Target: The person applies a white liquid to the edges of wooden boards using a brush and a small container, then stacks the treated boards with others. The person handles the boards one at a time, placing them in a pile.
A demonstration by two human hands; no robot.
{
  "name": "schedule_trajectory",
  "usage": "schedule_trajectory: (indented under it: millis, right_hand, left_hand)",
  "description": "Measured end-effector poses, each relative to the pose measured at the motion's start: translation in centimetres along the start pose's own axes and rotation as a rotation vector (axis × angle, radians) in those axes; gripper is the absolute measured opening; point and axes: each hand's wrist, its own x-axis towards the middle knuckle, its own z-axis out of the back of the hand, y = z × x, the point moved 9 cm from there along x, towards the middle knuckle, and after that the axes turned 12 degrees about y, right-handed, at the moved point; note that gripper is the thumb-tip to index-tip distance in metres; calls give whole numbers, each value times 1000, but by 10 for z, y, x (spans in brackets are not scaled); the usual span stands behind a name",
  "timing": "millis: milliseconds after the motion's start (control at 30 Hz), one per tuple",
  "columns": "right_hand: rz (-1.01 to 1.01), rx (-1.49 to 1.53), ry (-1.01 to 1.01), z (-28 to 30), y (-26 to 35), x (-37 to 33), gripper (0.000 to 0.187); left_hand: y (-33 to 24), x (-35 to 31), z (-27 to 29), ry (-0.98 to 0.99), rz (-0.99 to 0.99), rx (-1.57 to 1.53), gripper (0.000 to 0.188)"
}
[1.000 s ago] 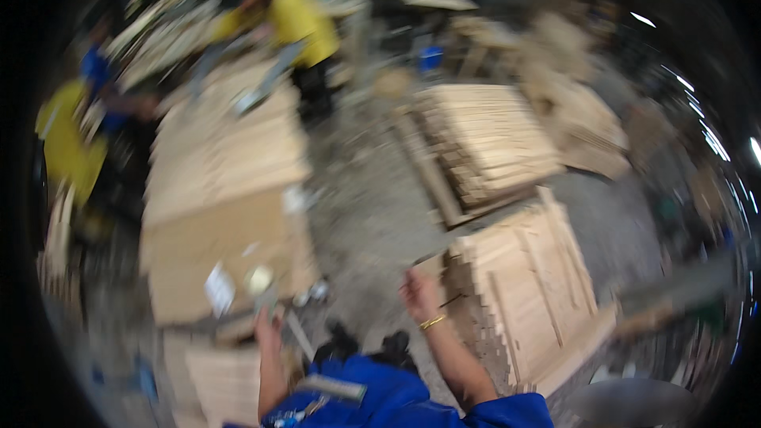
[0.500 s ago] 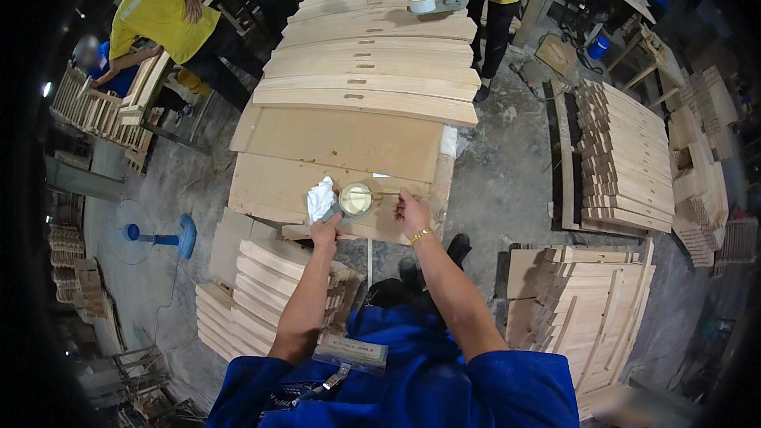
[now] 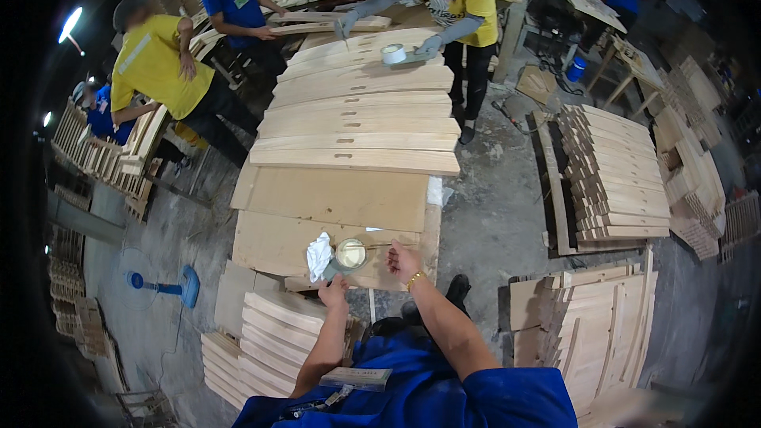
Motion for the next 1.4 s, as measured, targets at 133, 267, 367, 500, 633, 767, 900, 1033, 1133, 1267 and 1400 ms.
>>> schedule_trajectory:
  millis: [133,267,367,500,633,767,900,1033,1133,1267,1400]
  right_hand:
    - [-13,-65,48,48,16,-13,36]
    - [107,-508,-113,69,20,-68,44]
    - [360,-1062,-345,137,44,-157,40]
    - [213,-938,-967,310,-68,-339,37]
    - [-397,-426,-1481,360,-264,-495,29]
    - [-533,-111,-1276,345,-362,-510,28]
    - [34,300,-1172,339,-349,-468,24]
    - [185,253,-1278,388,-358,-513,22]
    - [332,439,-1239,398,-343,-504,21]
    - [363,597,-1373,424,-377,-553,20]
    - [316,766,-1424,411,-384,-558,19]
  left_hand:
    - [17,-10,-50,190,51,-190,14]
    - [24,-1,-1,205,118,-51,17]
    - [25,-14,-2,211,198,0,39]
    - [64,-66,-38,334,438,-11,45]
    - [3,-189,-176,1056,343,-88,52]
    - [-172,-427,-288,2102,453,-654,55]
    - [-237,-599,-283,1949,973,-367,19]
    - [-202,-705,-295,2041,1032,-322,7]
    - [-181,-755,-302,2271,1071,-109,2]
    - [-143,-809,-339,2465,1237,-181,4]
    - [-99,-840,-342,2272,1255,-474,4]
